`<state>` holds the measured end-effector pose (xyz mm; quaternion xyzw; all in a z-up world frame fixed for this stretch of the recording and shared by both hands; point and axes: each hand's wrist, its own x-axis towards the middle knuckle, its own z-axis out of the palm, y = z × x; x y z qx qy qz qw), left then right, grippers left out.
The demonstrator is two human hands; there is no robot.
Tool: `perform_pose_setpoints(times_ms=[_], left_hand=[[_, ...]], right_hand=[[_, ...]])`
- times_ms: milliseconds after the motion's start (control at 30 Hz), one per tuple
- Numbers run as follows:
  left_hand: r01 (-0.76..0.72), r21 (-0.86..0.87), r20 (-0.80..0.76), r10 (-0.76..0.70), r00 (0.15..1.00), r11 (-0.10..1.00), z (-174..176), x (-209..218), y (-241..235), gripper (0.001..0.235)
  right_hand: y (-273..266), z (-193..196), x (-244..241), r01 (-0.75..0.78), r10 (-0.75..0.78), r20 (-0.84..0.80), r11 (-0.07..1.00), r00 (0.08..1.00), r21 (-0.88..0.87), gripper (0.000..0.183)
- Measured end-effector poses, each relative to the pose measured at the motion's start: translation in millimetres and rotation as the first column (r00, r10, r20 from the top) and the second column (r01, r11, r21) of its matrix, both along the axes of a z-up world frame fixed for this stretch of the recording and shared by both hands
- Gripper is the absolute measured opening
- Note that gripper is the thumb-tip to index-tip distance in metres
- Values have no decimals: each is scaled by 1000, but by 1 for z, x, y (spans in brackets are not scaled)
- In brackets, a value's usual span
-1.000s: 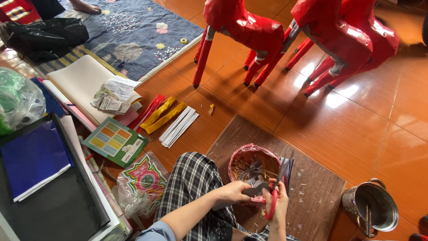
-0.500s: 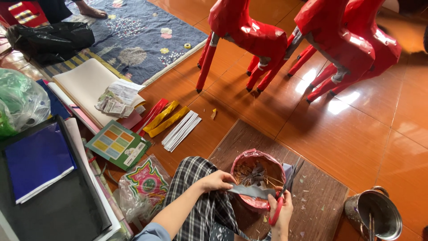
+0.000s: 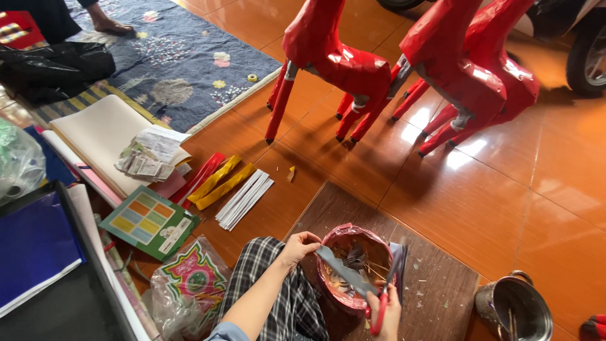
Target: Cutting out mustache-shaped pieces from a grey sheet and placing them into a bowl
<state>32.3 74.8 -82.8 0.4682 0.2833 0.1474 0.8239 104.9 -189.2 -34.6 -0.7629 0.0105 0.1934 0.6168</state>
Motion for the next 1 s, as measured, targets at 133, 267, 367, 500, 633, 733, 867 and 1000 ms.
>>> perform_pose_setpoints(times_ms=[133, 267, 367, 500, 633, 733, 867, 1000], left_hand=[[-50, -57, -26, 49, 998, 997, 11, 0, 0, 10], [-13, -25, -47, 12, 999, 1000, 19, -4, -1, 14], [-5, 44, -81, 9, 997, 999, 8, -3, -2, 14], [3, 125, -106, 10, 994, 992, -2, -1, -2, 14], [-39, 59, -84, 44, 996, 997, -3, 0, -3, 14], [-52, 77, -38, 55, 998, 996, -9, 1, -2, 13], [-51, 72, -68, 56, 996, 996, -4, -1, -3, 14], [-34, 100, -84, 42, 996, 994, -2, -2, -3, 13]], right_hand=[[2, -4, 4, -59, 62, 26, 992, 998, -114, 30], [7, 10, 1, -56, 53, -27, 991, 998, -118, 27], [9, 18, -1, -50, 44, -67, 994, 997, -96, 25], [5, 7, 2, -73, 75, 11, 986, 997, -150, 26], [6, 13, -1, -50, 50, -11, 993, 999, -106, 27], [7, 19, -2, -84, 81, -27, 987, 996, -136, 25], [6, 15, -2, -84, 83, -11, 989, 996, -123, 25], [7, 18, -4, -60, 57, -60, 997, 997, -54, 25]])
